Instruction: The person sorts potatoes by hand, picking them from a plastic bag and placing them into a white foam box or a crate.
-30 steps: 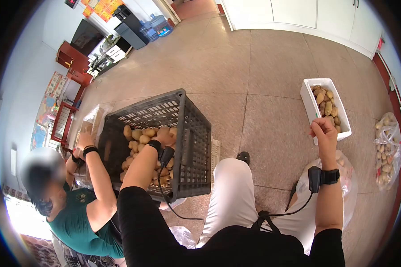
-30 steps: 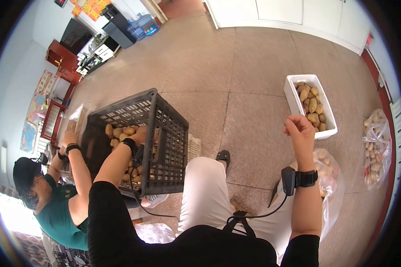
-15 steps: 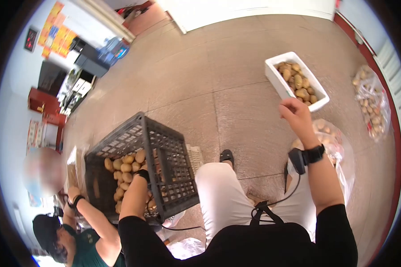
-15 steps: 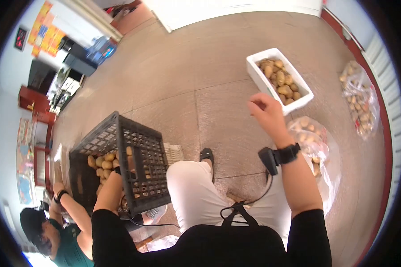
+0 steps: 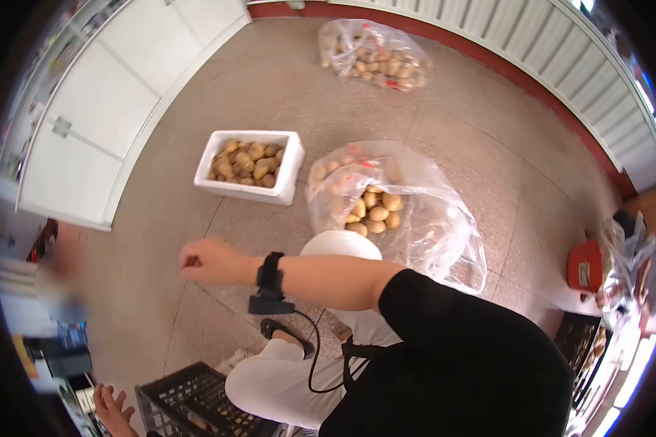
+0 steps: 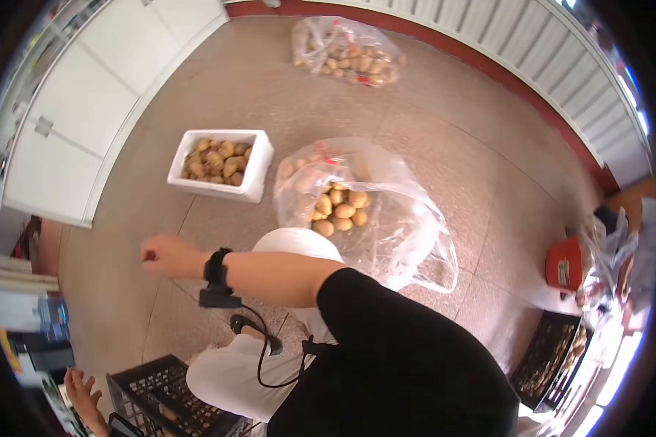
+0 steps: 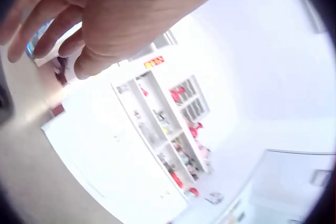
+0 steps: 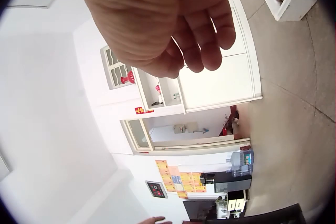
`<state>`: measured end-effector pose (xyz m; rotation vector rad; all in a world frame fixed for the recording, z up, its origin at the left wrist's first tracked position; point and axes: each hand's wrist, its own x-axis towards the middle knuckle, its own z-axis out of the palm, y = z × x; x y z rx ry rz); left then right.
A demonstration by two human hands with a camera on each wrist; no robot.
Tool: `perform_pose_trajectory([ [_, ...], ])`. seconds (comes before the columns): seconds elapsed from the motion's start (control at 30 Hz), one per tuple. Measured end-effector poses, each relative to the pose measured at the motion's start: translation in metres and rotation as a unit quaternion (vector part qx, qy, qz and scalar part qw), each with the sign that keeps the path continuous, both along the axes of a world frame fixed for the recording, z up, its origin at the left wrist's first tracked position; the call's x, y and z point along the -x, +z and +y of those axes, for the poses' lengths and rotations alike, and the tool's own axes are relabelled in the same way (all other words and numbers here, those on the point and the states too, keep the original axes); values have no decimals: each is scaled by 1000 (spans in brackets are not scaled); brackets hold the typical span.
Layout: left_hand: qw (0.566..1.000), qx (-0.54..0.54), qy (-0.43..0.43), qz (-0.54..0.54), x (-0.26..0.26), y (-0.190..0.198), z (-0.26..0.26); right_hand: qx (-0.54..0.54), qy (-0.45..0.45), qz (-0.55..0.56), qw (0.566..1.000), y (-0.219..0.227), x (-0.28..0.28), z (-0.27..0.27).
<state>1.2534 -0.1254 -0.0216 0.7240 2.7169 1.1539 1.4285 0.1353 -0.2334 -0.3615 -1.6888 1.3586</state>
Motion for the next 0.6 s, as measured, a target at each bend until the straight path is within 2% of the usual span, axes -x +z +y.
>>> perform_pose_trajectory([
  [0.03, 1000, -11, -28, 4, -20, 5, 22, 2, -16, -1, 1000, 3, -3, 1],
  [0.1, 996, -62, -67, 10, 3, -19, 38, 25, 2, 66, 998, 17, -13, 3],
  [0.13, 989, -81, -120, -15, 5, -33, 48, 23, -9, 65, 998, 26, -24, 8],
  [0.2, 970, -137, -174, -98, -21, -74, 86, 189, 63, 107, 974, 50, -65, 26],
  [0.3, 954, -11, -238, -182, -56, -140, 131, 155, -21, 98, 983, 38, -130, 62],
  [0.33, 946, 29, -252, -200, -65, -160, 142, 206, -40, 70, 975, 28, -156, 67],
  [0.4, 942, 62, -254, -211, -93, -187, 154, 300, -100, 8, 949, -18, -206, 70],
  [0.43, 941, 101, -243, -213, -100, -194, 159, 308, -94, -44, 946, -37, -234, 65],
  [0.47, 940, 102, -244, -217, -99, -198, 164, 348, -146, -86, 922, -76, -252, 61],
  [0.53, 946, 120, -275, -121, -92, -203, 163, 393, -204, -152, 883, -150, -295, 42],
  [0.57, 948, 131, -265, -119, -89, -201, 162, 388, -230, -222, 864, -189, -316, 32],
  [0.6, 946, 101, -262, -161, -89, -199, 160, 470, -240, -239, 815, -224, -332, 19],
])
